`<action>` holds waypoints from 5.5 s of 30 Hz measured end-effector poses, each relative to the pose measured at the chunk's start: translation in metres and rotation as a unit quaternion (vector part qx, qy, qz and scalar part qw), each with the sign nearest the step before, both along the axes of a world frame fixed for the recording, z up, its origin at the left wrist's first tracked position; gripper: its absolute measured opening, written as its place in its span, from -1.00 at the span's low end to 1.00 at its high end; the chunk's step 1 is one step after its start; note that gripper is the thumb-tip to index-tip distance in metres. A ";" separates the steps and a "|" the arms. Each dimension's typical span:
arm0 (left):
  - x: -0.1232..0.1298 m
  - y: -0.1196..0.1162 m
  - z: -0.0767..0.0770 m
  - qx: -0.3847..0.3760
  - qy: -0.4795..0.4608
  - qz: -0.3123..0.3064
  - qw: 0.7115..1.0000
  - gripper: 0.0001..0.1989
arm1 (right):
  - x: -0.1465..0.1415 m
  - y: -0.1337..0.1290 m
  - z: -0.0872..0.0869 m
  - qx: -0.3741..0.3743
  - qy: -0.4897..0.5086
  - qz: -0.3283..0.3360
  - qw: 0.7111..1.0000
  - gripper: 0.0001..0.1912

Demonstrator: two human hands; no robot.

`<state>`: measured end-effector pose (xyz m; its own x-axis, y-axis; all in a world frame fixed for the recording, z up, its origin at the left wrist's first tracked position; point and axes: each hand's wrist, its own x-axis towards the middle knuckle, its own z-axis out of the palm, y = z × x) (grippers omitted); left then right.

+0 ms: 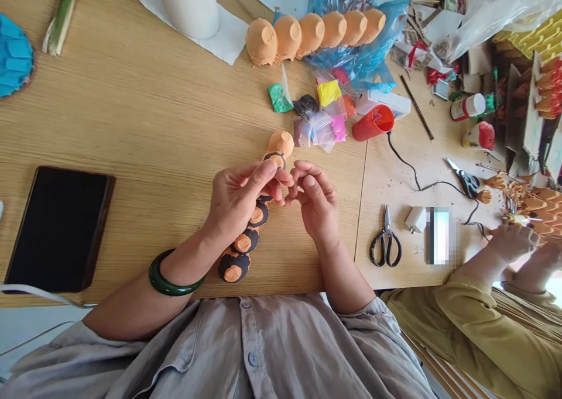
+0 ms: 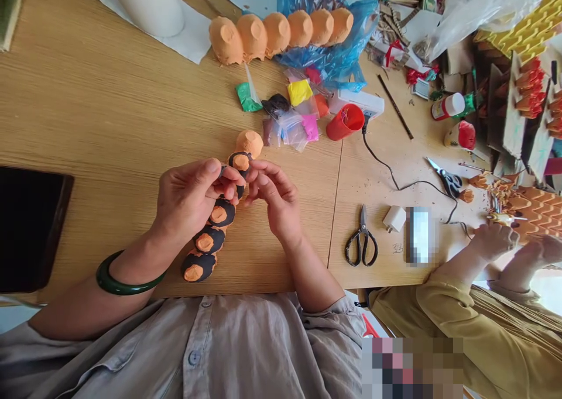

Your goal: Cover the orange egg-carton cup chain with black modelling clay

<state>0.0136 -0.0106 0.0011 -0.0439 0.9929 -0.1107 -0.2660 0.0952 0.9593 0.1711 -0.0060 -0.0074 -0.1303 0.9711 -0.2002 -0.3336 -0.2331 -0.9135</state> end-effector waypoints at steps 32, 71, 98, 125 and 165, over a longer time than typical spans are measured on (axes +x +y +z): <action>-0.022 0.023 -0.055 0.036 0.226 0.062 0.971 -0.52 | 0.004 0.012 -0.011 -0.002 -0.044 -0.084 0.995 -0.71; -0.025 0.034 -0.009 -0.209 -0.207 0.064 0.953 -0.69 | 0.007 0.012 0.004 0.006 -0.075 -0.068 0.995 -0.66; -0.020 0.030 -0.007 -0.144 -0.244 0.074 0.956 -0.66 | -0.031 0.030 0.017 0.361 -0.498 0.022 0.788 -0.86; -0.015 0.025 -0.005 -0.160 -0.244 -0.025 0.956 -0.56 | -0.005 0.020 -0.010 -0.023 -0.093 0.046 0.994 -0.37; -0.011 0.018 -0.013 -0.117 -0.031 -0.021 0.992 -0.69 | -0.016 0.008 0.000 -0.116 -0.042 -0.001 0.992 -0.51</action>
<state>0.0022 0.0072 -0.0123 0.0103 0.9406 -0.3393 -0.3154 0.3251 0.8915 0.1552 0.0022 -0.0074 -0.1016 0.8974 -0.4293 -0.2591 -0.4405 -0.8595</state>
